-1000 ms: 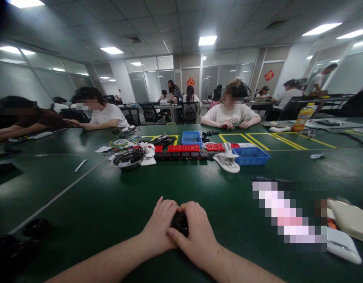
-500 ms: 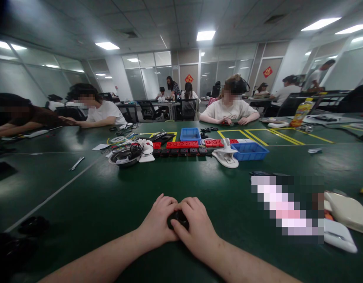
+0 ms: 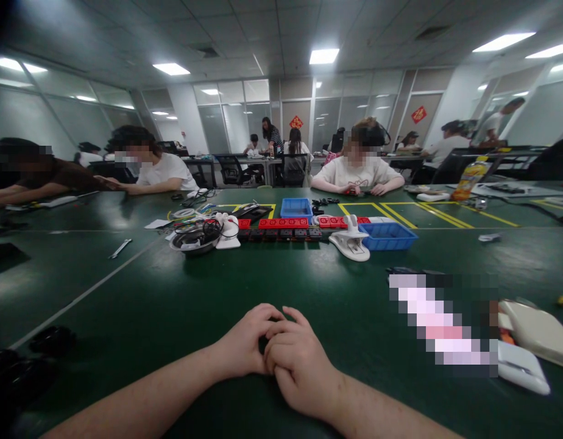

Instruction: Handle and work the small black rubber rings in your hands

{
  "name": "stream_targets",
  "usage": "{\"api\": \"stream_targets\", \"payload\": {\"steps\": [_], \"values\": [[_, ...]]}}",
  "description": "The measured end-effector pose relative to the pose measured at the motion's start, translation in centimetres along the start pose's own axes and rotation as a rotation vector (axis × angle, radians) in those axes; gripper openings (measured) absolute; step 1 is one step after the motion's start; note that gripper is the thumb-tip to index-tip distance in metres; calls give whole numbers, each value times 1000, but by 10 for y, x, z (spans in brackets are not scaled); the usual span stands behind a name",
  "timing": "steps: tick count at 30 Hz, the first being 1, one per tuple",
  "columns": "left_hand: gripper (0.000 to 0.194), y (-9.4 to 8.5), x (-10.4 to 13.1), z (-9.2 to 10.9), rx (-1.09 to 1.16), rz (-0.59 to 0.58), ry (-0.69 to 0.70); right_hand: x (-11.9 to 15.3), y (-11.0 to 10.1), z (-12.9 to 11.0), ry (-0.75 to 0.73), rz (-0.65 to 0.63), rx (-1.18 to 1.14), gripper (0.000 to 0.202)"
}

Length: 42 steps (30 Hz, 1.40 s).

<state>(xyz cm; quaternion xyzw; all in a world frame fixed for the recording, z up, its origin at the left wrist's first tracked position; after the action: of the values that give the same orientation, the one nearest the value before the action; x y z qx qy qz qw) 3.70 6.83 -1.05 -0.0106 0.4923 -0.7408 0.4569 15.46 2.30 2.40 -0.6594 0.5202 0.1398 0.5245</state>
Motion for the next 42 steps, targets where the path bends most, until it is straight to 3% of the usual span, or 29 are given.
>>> {"api": "stream_targets", "payload": {"steps": [4, 8, 14, 19, 24, 32, 37, 42], "values": [[35, -2, 1, 2, -13, -28, -31, 1, -2, -1, -20, -13, 25, 23], [64, -9, 2, 6, -72, 25, -131, 0, -11, 2, 10, 13, 123, 35], [84, -10, 4, 17, -158, 104, -199, 0, -16, 16, 260, 107, 284, 36], [59, -6, 5, 22, -235, 186, -208, 4, -1, 19, 400, 27, 310, 23], [35, -2, 4, 20, -273, 179, -184, 5, 4, 19, 425, 4, 342, 15], [35, -5, 3, 15, -150, 107, -187, 2, 0, 19, 379, -27, 341, 13], [38, -9, 2, 6, -89, -11, -183, -4, -3, 11, 292, -72, 188, 14], [29, -9, 2, 3, -100, -29, -129, -6, -7, 3, 195, -101, 48, 22]]}}
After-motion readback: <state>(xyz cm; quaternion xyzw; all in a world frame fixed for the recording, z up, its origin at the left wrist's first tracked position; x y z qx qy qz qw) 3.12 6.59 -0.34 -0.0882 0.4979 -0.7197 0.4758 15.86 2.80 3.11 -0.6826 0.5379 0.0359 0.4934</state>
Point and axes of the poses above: each hand's wrist, its own x-axis away from the middle knuckle, its own y-axis out of the palm, z = x × y, the point moved 3 cm from there along -x, towards the middle knuckle, and after that the axes turned 12 degrees about z, right-handed, at the moved point
